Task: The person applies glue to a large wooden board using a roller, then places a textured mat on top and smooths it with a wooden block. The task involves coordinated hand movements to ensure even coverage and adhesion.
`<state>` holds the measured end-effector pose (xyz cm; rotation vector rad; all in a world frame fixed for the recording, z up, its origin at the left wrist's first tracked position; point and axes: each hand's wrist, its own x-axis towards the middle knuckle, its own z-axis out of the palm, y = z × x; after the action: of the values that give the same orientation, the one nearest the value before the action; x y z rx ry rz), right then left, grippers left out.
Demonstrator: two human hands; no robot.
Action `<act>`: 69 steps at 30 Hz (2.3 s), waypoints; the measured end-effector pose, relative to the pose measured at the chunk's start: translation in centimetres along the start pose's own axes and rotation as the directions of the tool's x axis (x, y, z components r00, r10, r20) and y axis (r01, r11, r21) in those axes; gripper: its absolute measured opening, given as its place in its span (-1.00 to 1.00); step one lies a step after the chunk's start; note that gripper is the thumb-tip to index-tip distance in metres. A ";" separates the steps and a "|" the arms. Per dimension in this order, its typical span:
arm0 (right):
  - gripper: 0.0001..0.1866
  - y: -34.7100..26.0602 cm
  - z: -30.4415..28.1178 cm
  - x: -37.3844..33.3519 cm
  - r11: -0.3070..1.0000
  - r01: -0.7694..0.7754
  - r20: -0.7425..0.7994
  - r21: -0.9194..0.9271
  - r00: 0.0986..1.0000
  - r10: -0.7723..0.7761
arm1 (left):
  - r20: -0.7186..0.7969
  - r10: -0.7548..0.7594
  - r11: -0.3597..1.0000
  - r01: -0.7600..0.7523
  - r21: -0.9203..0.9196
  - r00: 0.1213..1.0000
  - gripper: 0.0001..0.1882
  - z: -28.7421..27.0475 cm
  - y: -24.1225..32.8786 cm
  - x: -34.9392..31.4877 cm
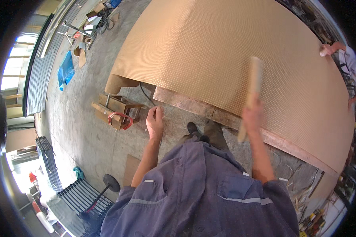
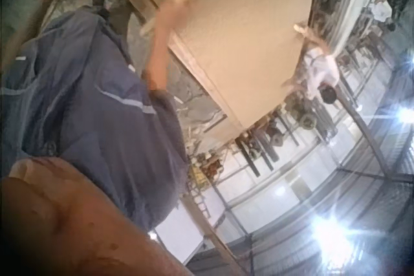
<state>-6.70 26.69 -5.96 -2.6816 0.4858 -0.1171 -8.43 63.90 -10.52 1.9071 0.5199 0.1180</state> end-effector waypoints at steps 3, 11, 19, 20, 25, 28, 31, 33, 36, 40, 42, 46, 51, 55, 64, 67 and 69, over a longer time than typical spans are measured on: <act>-0.32 -9.5 3.1 0.6 0.977 0.208 0.138 -0.044 0.970 -0.200 | -0.036 0.099 0.995 -0.100 -0.015 0.994 -0.68 0.8 1.7 0.2; -0.40 -20.7 6.7 5.7 0.745 0.634 0.331 0.208 0.671 -0.664 | -0.141 0.334 0.942 -0.328 0.067 0.932 -0.56 4.3 10.0 6.0; -0.38 -15.8 9.4 18.7 0.655 0.715 0.220 0.244 0.617 -0.756 | -0.008 0.575 0.767 -0.536 0.353 0.818 -0.38 13.1 12.2 13.7; -0.39 -16.7 8.8 21.9 0.766 0.617 0.310 0.180 0.703 -0.640 | 0.032 0.537 0.748 -0.494 0.443 0.843 -0.37 13.7 12.0 14.2; -0.30 -18.9 7.5 43.5 0.943 0.332 0.347 0.034 0.881 -0.322 | 0.169 0.325 0.615 -0.344 0.710 0.930 -0.37 16.1 12.9 15.1; -0.36 -19.6 7.8 56.5 0.952 0.304 0.234 -0.034 0.928 -0.289 | 0.198 0.271 0.603 -0.326 0.728 0.942 -0.36 16.6 13.4 15.5; -0.70 -21.3 6.5 62.5 0.988 0.141 0.174 0.067 0.973 -0.150 | 0.185 0.303 0.598 -0.338 0.726 0.935 -0.39 16.6 13.1 15.6; -0.73 -20.3 7.1 65.7 0.981 0.190 0.103 0.033 0.976 -0.192 | 0.176 0.323 0.597 -0.344 0.725 0.930 -0.40 16.9 12.7 15.9; -0.71 -19.9 6.8 66.7 0.977 0.211 0.079 0.021 0.974 -0.212 | 0.188 0.302 0.589 -0.338 0.734 0.935 -0.40 17.1 12.9 16.0; -0.63 -14.5 5.2 66.1 0.962 0.077 -0.016 0.262 0.997 -0.075 | 0.179 0.304 0.596 -0.333 0.731 0.936 -0.41 16.9 13.0 15.9; -0.48 -3.8 5.6 70.1 0.995 0.027 -0.103 -0.098 0.994 -0.037 | 0.187 0.309 0.604 -0.345 0.719 0.932 -0.40 16.9 13.1 16.0; -0.42 9.6 -2.8 65.2 0.941 -0.332 -0.068 -0.062 0.942 0.328 | 0.170 0.316 0.607 -0.337 0.720 0.933 -0.41 16.5 12.7 15.6; -0.26 18.9 -4.1 57.7 0.889 -0.367 -0.167 -0.274 0.928 0.332 | 0.181 0.332 0.610 -0.357 0.708 0.926 -0.38 16.3 12.5 15.2; -0.26 6.5 -1.0 48.8 0.951 -0.234 -0.098 -0.201 0.971 0.218 | 0.159 0.398 0.627 -0.395 0.671 0.903 -0.38 16.0 11.8 14.8; -0.57 -20.5 7.4 20.0 0.877 0.481 0.108 0.014 0.871 -0.479 | 0.052 0.219 0.974 -0.221 0.043 0.974 -0.29 12.8 10.8 14.3; -0.52 -23.0 9.0 10.5 0.885 0.442 0.254 0.149 0.848 -0.466 | 0.131 0.161 0.980 -0.142 -0.143 0.978 -0.24 11.2 10.4 14.1; -0.44 -21.9 9.2 6.3 0.892 0.422 0.251 0.160 0.857 -0.451 | 0.172 0.202 0.975 -0.182 -0.126 0.964 -0.30 10.6 9.9 13.7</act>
<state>7.60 46.73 -5.34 -2.6023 -0.2213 0.1108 10.26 57.39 -7.93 1.8362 0.1987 0.0933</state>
